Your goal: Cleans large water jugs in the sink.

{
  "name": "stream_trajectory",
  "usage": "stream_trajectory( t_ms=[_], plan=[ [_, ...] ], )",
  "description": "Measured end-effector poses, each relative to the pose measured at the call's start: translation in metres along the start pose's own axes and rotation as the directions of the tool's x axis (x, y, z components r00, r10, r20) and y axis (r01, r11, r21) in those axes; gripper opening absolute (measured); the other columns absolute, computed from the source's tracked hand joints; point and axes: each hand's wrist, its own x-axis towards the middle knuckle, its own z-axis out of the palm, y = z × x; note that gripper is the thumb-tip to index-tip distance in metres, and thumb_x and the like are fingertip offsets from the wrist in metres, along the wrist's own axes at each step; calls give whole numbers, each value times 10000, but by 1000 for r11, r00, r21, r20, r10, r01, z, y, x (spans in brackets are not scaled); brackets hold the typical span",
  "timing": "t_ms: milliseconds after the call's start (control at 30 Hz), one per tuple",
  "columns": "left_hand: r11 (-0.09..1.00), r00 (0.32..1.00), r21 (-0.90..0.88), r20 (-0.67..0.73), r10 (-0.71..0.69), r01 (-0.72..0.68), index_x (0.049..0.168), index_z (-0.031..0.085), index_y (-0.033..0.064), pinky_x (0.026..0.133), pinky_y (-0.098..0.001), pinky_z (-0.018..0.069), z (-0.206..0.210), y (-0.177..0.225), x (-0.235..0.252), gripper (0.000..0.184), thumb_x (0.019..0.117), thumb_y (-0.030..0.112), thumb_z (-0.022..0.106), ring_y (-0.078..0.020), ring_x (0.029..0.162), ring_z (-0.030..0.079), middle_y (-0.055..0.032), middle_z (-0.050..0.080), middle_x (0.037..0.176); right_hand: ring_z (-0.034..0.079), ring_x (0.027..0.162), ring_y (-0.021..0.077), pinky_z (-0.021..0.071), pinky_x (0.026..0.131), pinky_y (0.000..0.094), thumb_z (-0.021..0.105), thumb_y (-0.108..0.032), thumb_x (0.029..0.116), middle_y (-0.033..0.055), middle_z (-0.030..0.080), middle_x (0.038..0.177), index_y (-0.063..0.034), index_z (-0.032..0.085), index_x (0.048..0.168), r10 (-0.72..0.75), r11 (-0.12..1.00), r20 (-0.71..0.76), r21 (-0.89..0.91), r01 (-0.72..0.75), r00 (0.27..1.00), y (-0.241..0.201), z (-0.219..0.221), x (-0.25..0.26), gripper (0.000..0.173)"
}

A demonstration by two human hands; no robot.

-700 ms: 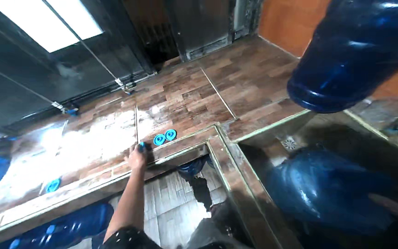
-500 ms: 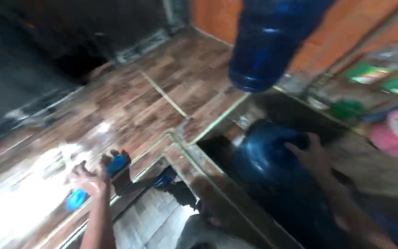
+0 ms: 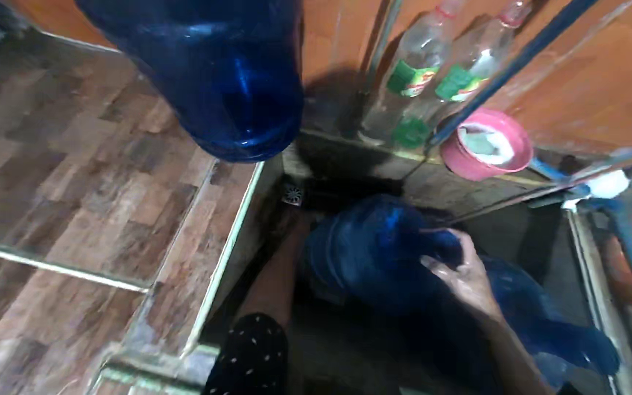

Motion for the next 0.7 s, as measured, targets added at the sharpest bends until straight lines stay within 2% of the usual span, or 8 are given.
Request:
stream_trajectory(
  t_ms=[100,167,267,333,433,533,600,700],
  plan=[
    [968,968,-59,64,-242,246,1432,498,-85,1162,-412,361,11,14,-39,457,1049,154,567,-330,1391,478,-255,511,1480,571,1154,-41,478,964,131,744,-199,773,95,605,1295,67,443,1402,128,991,-77,-17,-130,989,-1,-5,23,747],
    [883,923,-286,212,-320,372,1520,369,-74,1189,-419,321,28,11,-55,474,1111,162,417,-324,1445,406,-245,407,1567,554,1178,-43,466,973,123,728,-193,804,117,569,1349,69,391,1455,201,979,-151,0,-203,968,-1,-8,28,777],
    [702,941,-627,214,-263,338,1570,307,4,1180,-460,342,91,-43,-41,521,1143,300,271,-301,1438,401,-207,384,1584,566,1166,-62,475,967,109,702,-181,864,108,570,1346,74,377,1465,240,971,-260,46,-237,935,-2,-4,26,730],
    [742,979,-647,39,-201,178,1547,373,1,1174,-482,368,125,-82,-24,547,1135,355,305,-319,1430,436,-224,431,1557,591,1122,-58,494,934,115,699,-188,892,90,602,1300,52,418,1445,262,965,-313,81,-249,913,-8,-3,21,666],
    [925,1000,-379,-4,-16,14,1505,441,3,1162,-388,395,60,-68,-16,458,1114,239,413,-230,1398,467,-166,483,1523,623,1079,-49,527,923,128,699,-135,906,49,631,1235,53,436,1417,207,972,-343,176,-153,916,-20,-4,5,605],
    [857,930,-386,-271,248,-341,1428,487,-84,1040,-387,504,41,-61,-10,473,1121,258,374,-275,1250,589,-264,575,1380,639,1131,24,543,973,190,706,-90,900,81,635,1284,55,381,1476,209,937,-418,346,-58,884,-27,-6,-22,677],
    [831,974,-510,-83,208,-221,1534,356,-11,1071,-395,471,-1,-33,-29,528,1135,321,259,-211,1289,544,-209,507,1468,648,1138,59,544,983,218,687,-81,925,106,647,1279,41,387,1489,290,888,-485,459,-43,825,-32,-12,-38,650],
    [860,990,-491,-90,113,-142,1506,427,70,1029,-414,500,-65,10,-61,560,1115,434,261,-159,1214,589,-134,565,1411,654,1062,80,542,947,245,653,-97,966,101,663,1178,13,448,1446,401,799,-525,602,-6,751,-33,-29,-58,533]
  ],
)
